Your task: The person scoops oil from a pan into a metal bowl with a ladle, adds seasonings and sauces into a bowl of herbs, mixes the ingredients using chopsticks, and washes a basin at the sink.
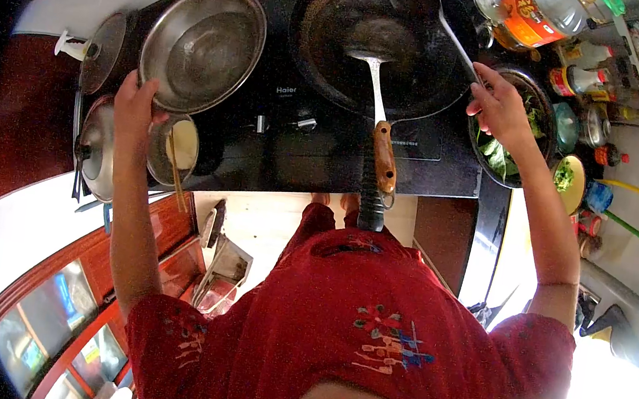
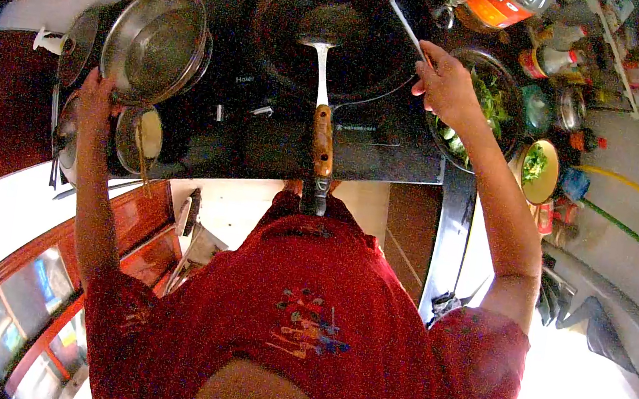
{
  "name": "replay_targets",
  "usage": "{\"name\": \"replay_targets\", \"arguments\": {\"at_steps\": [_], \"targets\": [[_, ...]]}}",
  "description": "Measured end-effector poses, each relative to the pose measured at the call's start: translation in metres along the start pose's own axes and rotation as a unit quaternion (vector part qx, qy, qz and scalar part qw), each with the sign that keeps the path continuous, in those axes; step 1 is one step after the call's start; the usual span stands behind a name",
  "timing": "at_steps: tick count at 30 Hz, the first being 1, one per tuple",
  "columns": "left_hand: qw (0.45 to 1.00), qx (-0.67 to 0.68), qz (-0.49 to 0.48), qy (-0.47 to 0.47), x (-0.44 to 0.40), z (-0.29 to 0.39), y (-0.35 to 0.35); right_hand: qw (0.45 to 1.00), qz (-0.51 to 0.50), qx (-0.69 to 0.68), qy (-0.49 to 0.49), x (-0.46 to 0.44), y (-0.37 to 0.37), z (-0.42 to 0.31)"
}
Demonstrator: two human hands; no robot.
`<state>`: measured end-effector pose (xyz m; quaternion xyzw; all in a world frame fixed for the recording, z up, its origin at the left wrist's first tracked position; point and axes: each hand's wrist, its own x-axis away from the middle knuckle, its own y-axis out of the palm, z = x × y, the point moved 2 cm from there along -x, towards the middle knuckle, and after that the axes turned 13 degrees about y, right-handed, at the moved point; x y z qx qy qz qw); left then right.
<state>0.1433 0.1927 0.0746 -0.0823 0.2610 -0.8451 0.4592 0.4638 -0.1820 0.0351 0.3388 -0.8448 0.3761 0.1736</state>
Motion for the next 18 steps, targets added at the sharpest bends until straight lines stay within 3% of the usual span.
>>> {"name": "replay_targets", "arguments": {"at_steps": [3, 6, 10, 15, 18], "targets": [[0.993, -0.112, -0.026, -0.001, 0.007, -0.007, -0.012, 0.988, -0.082, -0.115, 0.062, 0.003, 0.006, -0.001], [0.998, -0.043, -0.021, -0.032, 0.015, -0.023, -0.013, 0.917, -0.202, -0.314, 0.139, 0.002, 0.005, 0.007], [0.999, -0.002, -0.027, -0.030, 0.030, -0.015, -0.003, 0.859, -0.284, -0.400, 0.149, 0.008, -0.005, 0.008], [0.995, 0.067, -0.077, 0.026, 0.037, 0.002, 0.013, 0.826, -0.295, -0.454, 0.157, 0.027, -0.022, 0.004], [0.988, 0.138, -0.075, 0.000, 0.035, 0.012, 0.027, 0.833, -0.296, -0.443, 0.150, 0.037, -0.028, 0.001]]}}
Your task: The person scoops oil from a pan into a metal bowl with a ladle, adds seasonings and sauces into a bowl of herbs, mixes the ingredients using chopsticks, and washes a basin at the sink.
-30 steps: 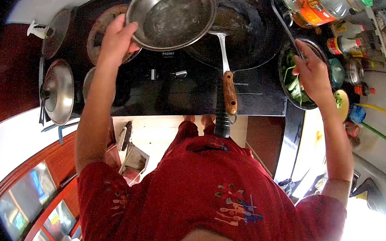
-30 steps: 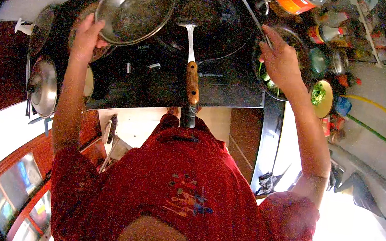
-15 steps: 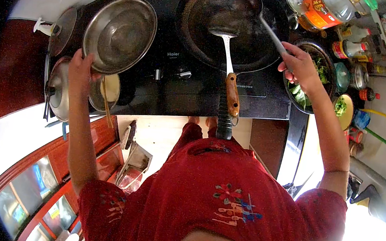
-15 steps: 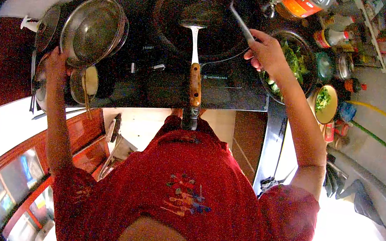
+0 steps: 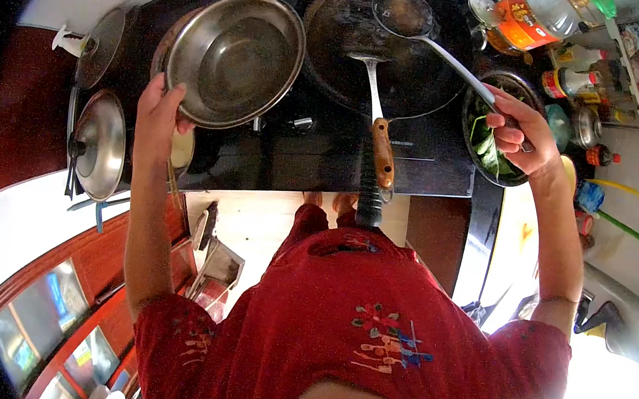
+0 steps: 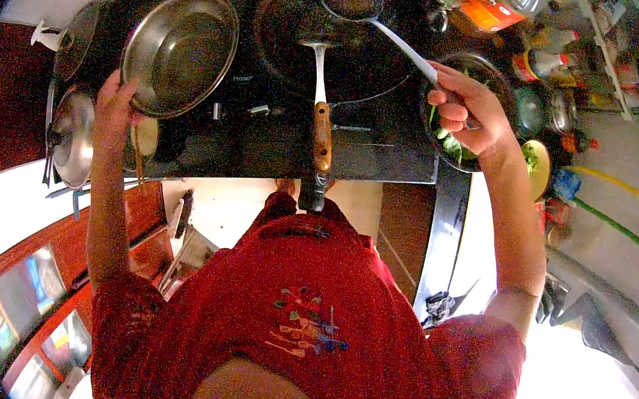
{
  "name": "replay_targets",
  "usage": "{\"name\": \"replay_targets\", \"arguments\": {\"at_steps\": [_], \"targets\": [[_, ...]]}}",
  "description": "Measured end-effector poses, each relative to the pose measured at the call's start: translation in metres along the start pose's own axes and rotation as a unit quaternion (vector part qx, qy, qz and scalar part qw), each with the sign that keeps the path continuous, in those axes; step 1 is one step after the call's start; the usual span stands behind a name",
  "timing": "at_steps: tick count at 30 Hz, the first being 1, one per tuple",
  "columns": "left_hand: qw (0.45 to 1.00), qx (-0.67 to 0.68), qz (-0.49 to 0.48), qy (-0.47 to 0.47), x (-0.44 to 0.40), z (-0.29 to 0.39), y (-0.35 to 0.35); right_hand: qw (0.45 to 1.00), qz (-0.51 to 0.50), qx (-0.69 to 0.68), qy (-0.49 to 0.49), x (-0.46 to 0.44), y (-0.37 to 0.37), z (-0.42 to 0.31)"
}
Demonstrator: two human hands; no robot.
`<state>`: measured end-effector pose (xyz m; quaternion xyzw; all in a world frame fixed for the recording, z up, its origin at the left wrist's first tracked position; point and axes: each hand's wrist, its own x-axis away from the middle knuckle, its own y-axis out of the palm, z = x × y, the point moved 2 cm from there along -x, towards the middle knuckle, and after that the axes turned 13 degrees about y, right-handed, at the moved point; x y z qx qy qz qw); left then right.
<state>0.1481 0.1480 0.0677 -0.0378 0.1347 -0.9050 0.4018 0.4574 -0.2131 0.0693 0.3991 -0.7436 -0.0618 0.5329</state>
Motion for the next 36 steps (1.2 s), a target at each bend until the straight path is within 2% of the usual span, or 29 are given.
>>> {"name": "replay_targets", "arguments": {"at_steps": [3, 5, 13, 18, 21, 25, 28, 31, 33, 36], "targets": [[0.999, 0.035, 0.009, 0.001, -0.007, 0.005, 0.016, 0.999, 0.039, 0.017, -0.014, 0.013, 0.002, -0.001], [0.999, 0.030, -0.017, 0.002, -0.012, 0.008, 0.023, 0.996, 0.077, 0.025, -0.025, 0.028, 0.014, -0.003], [0.995, 0.041, -0.085, 0.012, -0.041, -0.007, 0.059, 0.991, 0.060, 0.075, -0.089, 0.089, 0.058, -0.006], [0.994, 0.005, -0.111, 0.010, -0.041, 0.006, 0.092, 0.987, 0.088, 0.109, -0.080, 0.108, 0.071, 0.003], [0.989, 0.035, -0.140, 0.012, -0.046, -0.001, 0.105, 0.978, 0.108, 0.166, -0.069, 0.109, 0.080, 0.011], [0.985, 0.039, -0.164, 0.027, -0.047, -0.003, 0.117, 0.919, 0.226, 0.308, -0.097, 0.110, 0.096, 0.023], [0.985, 0.024, -0.170, 0.033, -0.045, 0.001, 0.122, 0.867, 0.266, 0.399, -0.139, 0.114, 0.098, 0.026], [0.985, 0.031, -0.169, 0.027, -0.044, -0.001, 0.122, 0.747, 0.299, 0.546, -0.233, 0.114, 0.098, 0.031], [0.985, 0.045, -0.165, 0.022, -0.043, -0.004, 0.122, 0.694, 0.290, 0.588, -0.297, 0.106, 0.090, 0.040], [0.988, 0.050, -0.148, 0.014, -0.040, -0.003, 0.119, 0.704, 0.284, 0.578, -0.299, 0.102, 0.087, 0.042]]}}
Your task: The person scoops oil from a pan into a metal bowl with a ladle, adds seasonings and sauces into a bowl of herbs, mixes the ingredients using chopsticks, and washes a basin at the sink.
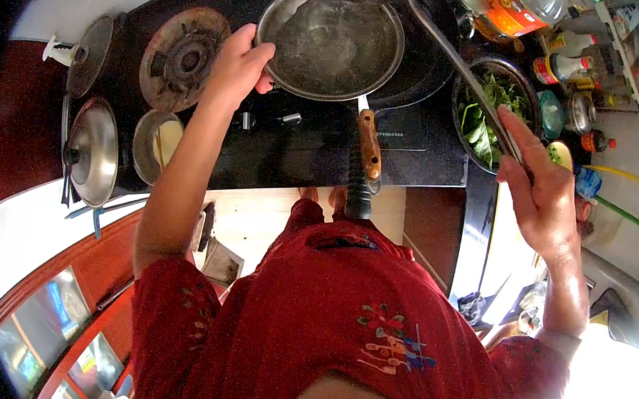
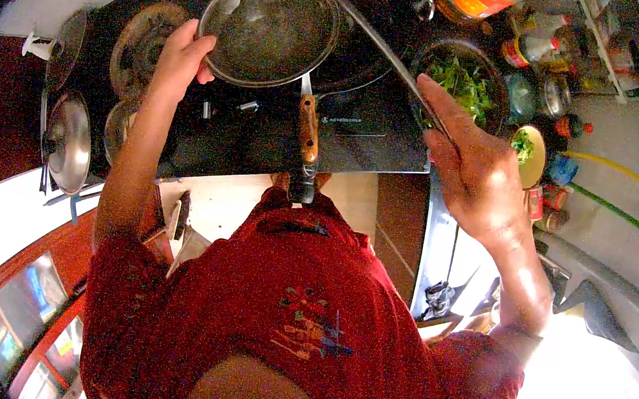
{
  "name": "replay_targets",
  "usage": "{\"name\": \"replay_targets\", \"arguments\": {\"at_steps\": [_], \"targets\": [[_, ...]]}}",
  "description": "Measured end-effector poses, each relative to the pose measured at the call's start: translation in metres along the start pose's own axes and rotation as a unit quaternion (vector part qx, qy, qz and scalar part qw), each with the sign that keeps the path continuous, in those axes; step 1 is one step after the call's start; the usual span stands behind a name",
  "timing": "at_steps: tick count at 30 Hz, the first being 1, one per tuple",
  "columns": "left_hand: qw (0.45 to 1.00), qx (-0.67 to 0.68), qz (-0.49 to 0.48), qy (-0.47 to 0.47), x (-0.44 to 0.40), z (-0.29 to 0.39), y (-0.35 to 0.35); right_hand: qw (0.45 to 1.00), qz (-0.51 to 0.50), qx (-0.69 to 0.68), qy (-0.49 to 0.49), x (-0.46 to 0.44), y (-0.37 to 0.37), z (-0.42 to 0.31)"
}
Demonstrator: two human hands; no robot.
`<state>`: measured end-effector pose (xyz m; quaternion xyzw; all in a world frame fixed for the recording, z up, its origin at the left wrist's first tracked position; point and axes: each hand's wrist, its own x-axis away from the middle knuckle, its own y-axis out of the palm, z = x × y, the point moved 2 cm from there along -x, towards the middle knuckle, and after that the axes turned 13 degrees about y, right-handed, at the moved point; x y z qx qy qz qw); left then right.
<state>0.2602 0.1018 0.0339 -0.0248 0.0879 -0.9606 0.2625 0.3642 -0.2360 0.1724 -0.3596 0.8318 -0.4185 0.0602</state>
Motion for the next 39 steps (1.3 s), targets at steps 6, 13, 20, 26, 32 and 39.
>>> {"name": "replay_targets", "arguments": {"at_steps": [6, 13, 20, 26, 32, 39], "targets": [[0.998, 0.014, 0.058, -0.001, 0.009, 0.009, -0.018, 0.919, -0.065, -0.336, 0.195, -0.023, -0.015, 0.013], [0.990, -0.016, 0.140, 0.011, 0.036, 0.030, -0.058, 0.922, -0.076, -0.315, 0.213, -0.080, 0.019, 0.077], [0.966, -0.153, 0.208, 0.034, 0.087, 0.019, -0.106, 0.966, -0.077, -0.188, 0.161, -0.116, 0.051, 0.074], [0.954, -0.123, 0.266, -0.057, 0.129, 0.011, -0.114, 0.986, -0.064, -0.080, 0.134, -0.131, 0.076, 0.070], [0.953, -0.107, 0.273, -0.081, 0.155, -0.005, -0.099, 0.917, -0.188, -0.256, 0.241, -0.137, 0.085, 0.081], [0.965, -0.068, 0.243, -0.067, 0.156, -0.007, -0.071, 0.748, -0.285, -0.525, 0.291, -0.129, 0.067, 0.092]]}}
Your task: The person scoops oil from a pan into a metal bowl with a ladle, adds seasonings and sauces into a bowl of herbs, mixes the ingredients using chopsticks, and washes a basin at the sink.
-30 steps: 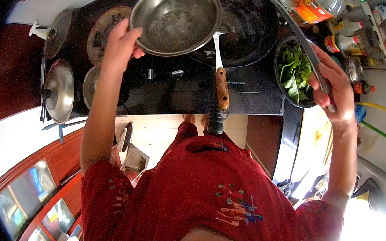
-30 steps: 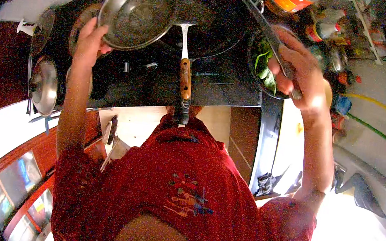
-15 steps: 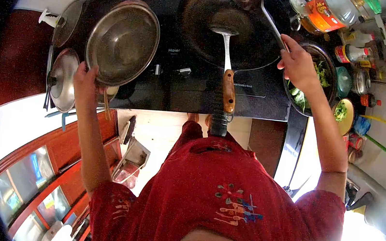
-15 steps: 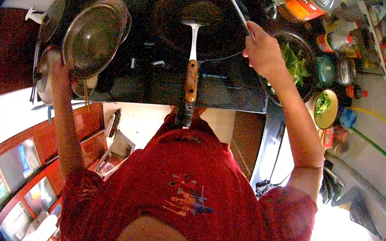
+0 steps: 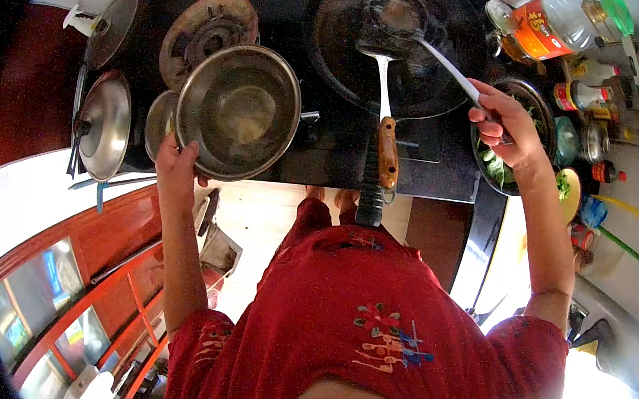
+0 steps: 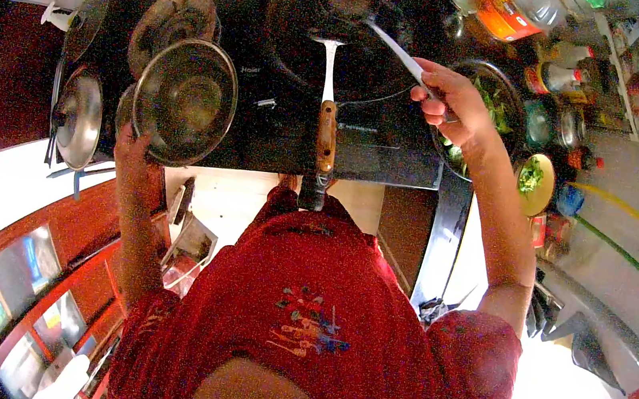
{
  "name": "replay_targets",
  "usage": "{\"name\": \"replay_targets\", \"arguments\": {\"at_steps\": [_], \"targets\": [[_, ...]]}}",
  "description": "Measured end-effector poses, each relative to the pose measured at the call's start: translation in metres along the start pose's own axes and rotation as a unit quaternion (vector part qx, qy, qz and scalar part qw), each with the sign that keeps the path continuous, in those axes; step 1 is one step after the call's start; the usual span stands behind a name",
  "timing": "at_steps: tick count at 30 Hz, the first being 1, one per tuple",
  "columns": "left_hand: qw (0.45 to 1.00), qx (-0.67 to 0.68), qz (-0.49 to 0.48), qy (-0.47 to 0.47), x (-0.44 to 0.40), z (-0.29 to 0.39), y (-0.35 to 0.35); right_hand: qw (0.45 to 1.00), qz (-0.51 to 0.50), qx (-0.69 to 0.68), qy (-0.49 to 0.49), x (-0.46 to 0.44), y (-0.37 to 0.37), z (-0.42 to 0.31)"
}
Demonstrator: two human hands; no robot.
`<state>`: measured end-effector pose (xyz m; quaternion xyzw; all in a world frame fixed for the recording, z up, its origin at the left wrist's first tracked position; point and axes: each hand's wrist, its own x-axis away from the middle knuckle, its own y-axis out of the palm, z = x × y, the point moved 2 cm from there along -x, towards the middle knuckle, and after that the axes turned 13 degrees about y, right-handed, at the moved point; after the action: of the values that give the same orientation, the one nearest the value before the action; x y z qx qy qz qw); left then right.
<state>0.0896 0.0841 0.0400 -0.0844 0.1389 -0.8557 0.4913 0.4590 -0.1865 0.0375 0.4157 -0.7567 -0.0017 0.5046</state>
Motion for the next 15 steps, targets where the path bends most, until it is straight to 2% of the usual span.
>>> {"name": "replay_targets", "arguments": {"at_steps": [3, 7, 11, 15], "targets": [[1.000, 0.001, -0.011, 0.013, -0.004, -0.005, 0.003, 1.000, -0.018, -0.014, -0.010, 0.021, 0.006, -0.004], [0.995, -0.067, -0.055, 0.045, -0.024, 0.007, 0.008, 0.999, 0.020, 0.019, -0.042, 0.056, 0.021, -0.012], [0.992, 0.008, -0.119, 0.039, -0.048, 0.032, 0.025, 0.996, 0.007, 0.058, -0.069, 0.098, 0.043, -0.020], [0.981, 0.039, -0.179, 0.059, -0.075, 0.048, 0.054, 0.989, 0.058, 0.080, -0.111, 0.144, 0.078, -0.019]]}}
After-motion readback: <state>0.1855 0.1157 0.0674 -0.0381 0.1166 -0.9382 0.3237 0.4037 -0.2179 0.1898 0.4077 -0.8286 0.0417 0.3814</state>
